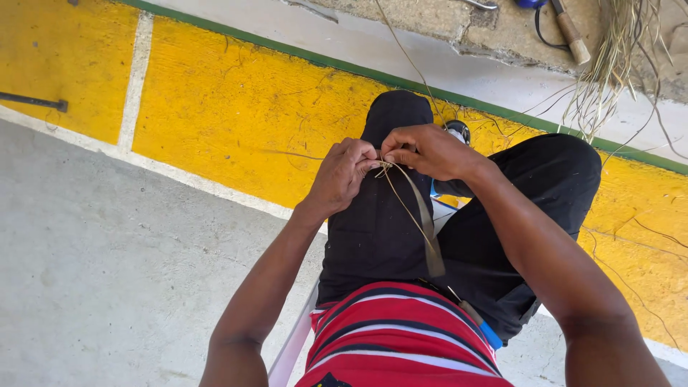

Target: The recorder is weaving a small circular object, possibly a coaster or the base of a basket, using thin straw or bamboo fibers.

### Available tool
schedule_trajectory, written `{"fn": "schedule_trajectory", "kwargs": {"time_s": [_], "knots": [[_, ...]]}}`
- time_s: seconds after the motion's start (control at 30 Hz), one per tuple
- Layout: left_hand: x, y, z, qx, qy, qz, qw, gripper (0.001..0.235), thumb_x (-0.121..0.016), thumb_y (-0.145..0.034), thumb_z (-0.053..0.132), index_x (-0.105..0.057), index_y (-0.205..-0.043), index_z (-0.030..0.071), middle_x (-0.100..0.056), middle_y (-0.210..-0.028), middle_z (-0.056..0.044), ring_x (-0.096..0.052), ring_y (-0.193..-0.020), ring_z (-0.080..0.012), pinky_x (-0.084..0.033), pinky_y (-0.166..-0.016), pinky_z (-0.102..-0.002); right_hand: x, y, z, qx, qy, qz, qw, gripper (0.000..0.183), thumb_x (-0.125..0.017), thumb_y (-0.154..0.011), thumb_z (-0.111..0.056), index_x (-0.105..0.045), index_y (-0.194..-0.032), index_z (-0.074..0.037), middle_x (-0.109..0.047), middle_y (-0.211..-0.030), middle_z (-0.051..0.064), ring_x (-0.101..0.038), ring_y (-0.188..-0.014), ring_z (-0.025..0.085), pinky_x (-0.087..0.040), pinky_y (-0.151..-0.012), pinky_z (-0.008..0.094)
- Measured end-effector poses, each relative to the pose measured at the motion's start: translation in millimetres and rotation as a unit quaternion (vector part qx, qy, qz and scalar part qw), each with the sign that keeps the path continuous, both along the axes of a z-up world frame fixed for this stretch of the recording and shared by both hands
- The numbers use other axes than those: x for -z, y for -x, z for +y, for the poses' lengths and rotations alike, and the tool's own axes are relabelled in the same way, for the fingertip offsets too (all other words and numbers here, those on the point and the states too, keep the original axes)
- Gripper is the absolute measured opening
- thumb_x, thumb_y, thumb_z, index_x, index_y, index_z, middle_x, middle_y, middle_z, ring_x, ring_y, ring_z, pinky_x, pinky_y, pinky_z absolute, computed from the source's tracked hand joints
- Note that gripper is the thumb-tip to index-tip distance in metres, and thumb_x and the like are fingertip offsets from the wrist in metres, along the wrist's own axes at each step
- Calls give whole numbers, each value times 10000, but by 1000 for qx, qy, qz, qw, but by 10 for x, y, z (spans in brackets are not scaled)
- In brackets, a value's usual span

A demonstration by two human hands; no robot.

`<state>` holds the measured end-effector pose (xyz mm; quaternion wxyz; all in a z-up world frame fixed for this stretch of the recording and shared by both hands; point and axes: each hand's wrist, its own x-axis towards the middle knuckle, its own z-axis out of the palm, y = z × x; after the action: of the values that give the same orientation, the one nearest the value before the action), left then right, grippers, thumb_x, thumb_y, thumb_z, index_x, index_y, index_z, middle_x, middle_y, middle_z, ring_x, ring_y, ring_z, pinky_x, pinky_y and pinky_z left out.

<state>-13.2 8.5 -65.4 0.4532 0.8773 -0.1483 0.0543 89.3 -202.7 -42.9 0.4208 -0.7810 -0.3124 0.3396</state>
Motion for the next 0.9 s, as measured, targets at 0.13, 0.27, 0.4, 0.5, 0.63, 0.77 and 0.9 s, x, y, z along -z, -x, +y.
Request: {"fn": "schedule_trajectory", "kwargs": {"time_s": [0.13, 0.27, 0.4, 0.5, 0.63, 0.77, 0.9], "knots": [[128, 29, -6, -14, 17, 22, 1000, 121, -724, -951, 105, -644, -1042, 104, -659, -911, -33, -618, -887, -244, -482, -815, -353, 71, -49, -13, 7, 37, 122, 992, 213, -677, -961, -268, -730, -1098, -113, -708, -833, 0, -622, -746, 98, -528, -668, 316], [182, 38, -53, -52, 47, -14, 997, 104, -775, -908, 150, -721, -996, 139, -653, -860, -20, -579, -840, -228, -463, -801, -352, 269, -38, -31, 1, -21, 106, 994, 195, -706, -965, -251, -724, -1066, -85, -706, -822, -29, -601, -765, 74, -502, -682, 283], [139, 70, -112, -41, 31, -42, 998, 108, -759, -923, 164, -730, -1020, 128, -702, -882, 15, -603, -868, -211, -452, -813, -364, 366, -306, 36, 134, -111, 100, 980, 132, -656, -1007, -197, -664, -1025, -66, -631, -788, 11, -547, -658, 82, -468, -576, 274], [-6, 102, -220, -45, 6, -47, 998, 86, -726, -958, 176, -721, -1017, 114, -724, -892, 16, -604, -862, -219, -444, -819, -378, 443, -693, -5, 304, -182, 98, 930, 159, -611, -1058, -212, -624, -1010, -61, -610, -788, 41, -557, -571, 110, -469, -508, 283], [-278, -70, -357, -113, 79, 24, 990, 134, -671, -1019, 231, -678, -1019, 97, -695, -916, -29, -612, -895, -237, -498, -827, -364, 64, -665, -132, 298, -121, 184, 929, 267, -571, -1033, -274, -665, -948, -39, -710, -828, 103, -680, -610, 160, -614, -590, 326], [-448, -115, -527, -64, 120, 74, 988, 150, -669, -1012, 234, -669, -1022, 85, -706, -935, -53, -590, -870, -258, -499, -802, -374, -171, 258, -301, 257, -163, 179, 936, 257, -542, -1059, -246, -700, -1092, -46, -724, -982, 66, -683, -866, 107, -580, -763, 291], [-478, -9, -697, -9, 92, 42, 995, 121, -680, -998, 241, -699, -1004, 122, -683, -902, -34, -598, -868, -243, -466, -823, -374, -155, 504, -386, 360, -225, 73, 903, 225, -564, -1097, -208, -645, -1055, -3, -699, -929, 93, -662, -805, 130, -554, -744, 291]]}}
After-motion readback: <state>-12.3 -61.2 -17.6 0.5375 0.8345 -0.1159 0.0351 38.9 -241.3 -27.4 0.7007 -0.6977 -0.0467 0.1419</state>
